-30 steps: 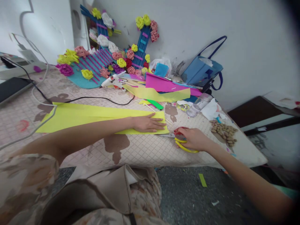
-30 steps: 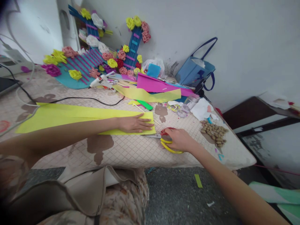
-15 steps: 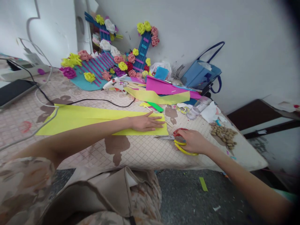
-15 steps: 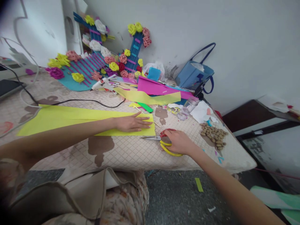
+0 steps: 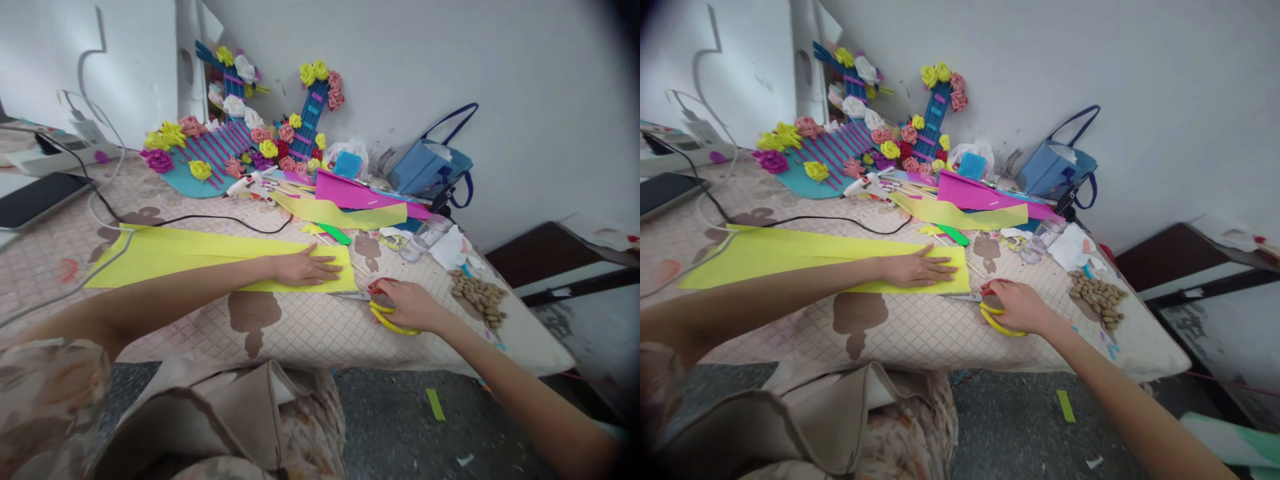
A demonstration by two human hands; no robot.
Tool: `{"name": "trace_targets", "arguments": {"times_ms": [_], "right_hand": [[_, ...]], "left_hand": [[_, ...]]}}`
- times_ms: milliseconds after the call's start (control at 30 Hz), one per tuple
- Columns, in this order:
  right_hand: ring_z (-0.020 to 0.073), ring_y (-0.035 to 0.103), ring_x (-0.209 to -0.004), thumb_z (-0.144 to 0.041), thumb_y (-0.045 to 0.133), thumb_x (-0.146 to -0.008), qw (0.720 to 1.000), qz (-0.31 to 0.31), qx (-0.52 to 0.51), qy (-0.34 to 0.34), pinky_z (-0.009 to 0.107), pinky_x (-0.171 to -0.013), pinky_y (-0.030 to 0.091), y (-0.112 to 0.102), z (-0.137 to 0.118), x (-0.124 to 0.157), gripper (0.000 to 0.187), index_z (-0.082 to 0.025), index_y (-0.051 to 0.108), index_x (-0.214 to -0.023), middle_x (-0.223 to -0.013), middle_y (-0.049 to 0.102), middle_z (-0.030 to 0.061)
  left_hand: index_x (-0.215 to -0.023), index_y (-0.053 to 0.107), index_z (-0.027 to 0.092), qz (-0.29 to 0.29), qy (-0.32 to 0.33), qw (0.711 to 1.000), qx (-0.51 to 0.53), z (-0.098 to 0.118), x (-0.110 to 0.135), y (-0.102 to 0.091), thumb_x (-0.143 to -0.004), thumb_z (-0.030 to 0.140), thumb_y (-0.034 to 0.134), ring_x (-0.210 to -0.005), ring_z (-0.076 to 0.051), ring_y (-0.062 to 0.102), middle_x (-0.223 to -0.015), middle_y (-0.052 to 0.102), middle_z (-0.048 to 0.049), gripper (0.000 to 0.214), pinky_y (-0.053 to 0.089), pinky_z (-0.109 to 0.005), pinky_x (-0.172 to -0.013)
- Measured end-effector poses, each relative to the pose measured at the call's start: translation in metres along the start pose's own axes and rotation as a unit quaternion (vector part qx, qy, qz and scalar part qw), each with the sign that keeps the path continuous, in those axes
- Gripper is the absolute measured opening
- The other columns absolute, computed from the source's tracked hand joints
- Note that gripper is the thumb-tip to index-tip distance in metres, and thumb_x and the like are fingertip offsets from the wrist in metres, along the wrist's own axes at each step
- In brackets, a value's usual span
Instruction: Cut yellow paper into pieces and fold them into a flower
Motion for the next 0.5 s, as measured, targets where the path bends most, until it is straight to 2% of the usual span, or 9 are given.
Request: {"name": "trace_targets", "arguments": {"times_ms": [500], "right_hand": [[0.0260, 0.064, -0.088, -0.054, 0.054, -0.077, 1.000, -0.001, 0.017, -0.013, 0.033, -0.070, 0.045, 0.002, -0.006, -0.012, 0.045, -0.018, 0.052, -0.103, -0.099, 0.066, 0.0100]], "left_hand": [[-0.139, 0.033, 0.031, 0.003, -0.007, 1.000, 0.018, 0.002, 0.000, -0.002, -0.095, 0.034, 0.028, -0.139, -0.021, 0.016, -0.149, 0.027, 0.0004, 0.045, -0.008, -0.050, -0.110]]}}
Point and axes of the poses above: each hand's wrist, its own x-axis away from the middle knuckle, its own y-axis out of the palm, z = x × y, the point moved 1 cm from there along -x, towards the middle knuckle
